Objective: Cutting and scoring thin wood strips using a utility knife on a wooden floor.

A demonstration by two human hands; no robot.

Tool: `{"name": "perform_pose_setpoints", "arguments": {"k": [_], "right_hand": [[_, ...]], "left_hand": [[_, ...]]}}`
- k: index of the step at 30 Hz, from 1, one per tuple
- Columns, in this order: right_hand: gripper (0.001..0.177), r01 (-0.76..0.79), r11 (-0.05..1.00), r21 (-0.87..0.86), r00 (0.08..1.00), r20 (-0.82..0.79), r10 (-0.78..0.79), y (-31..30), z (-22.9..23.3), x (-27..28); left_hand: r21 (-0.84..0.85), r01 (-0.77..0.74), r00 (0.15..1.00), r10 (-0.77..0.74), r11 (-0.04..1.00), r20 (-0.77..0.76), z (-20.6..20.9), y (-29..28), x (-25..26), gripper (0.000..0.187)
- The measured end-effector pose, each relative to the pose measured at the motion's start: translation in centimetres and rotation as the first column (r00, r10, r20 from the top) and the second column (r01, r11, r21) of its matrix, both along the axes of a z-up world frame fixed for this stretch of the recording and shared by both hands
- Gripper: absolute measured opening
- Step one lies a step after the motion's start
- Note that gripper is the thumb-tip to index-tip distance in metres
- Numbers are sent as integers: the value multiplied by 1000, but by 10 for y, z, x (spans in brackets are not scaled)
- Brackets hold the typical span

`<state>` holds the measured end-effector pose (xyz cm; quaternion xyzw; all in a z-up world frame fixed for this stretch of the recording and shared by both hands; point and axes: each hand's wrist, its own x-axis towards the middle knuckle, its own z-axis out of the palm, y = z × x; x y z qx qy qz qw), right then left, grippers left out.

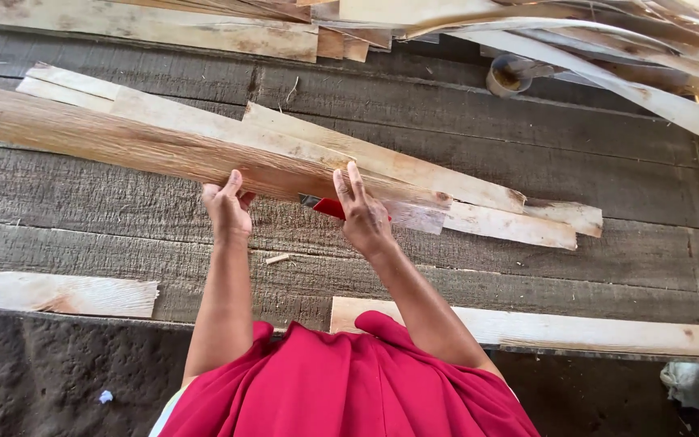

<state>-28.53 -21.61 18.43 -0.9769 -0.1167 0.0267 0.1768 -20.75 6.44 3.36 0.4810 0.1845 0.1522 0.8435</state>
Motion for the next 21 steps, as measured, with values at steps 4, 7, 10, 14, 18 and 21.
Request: {"name": "perform_pose_setpoints", "arguments": {"k": [4, 7, 10, 14, 18, 21], "right_hand": [[93, 42, 999, 1, 999, -9, -42, -11, -19, 5], [90, 82, 996, 47, 997, 11, -82, -22, -22, 9], [89, 71, 993, 92, 997, 9, -72, -31, -6, 3], [87, 102, 972, 210, 995, -19, -101, -44, 7, -1], [74, 288, 835, 469, 949, -24, -314, -61, -21, -4], [36, 446, 734, 512, 861, -22, -508, -83, -33, -8]], "left_hand": [[-89, 11, 1000, -13, 996, -23, 40, -13, -9, 51], [-232, 25, 998, -39, 972, -53, 57, -29, -13, 50], [-302, 53, 998, -63, 952, -25, 32, -33, -6, 47], [-213, 75, 997, -78, 974, -7, -1, -37, 6, 45], [-64, 51, 999, -51, 997, 2, -60, -26, 18, 51], [-77, 5, 993, -14, 997, -117, -46, -32, -3, 56]]}}
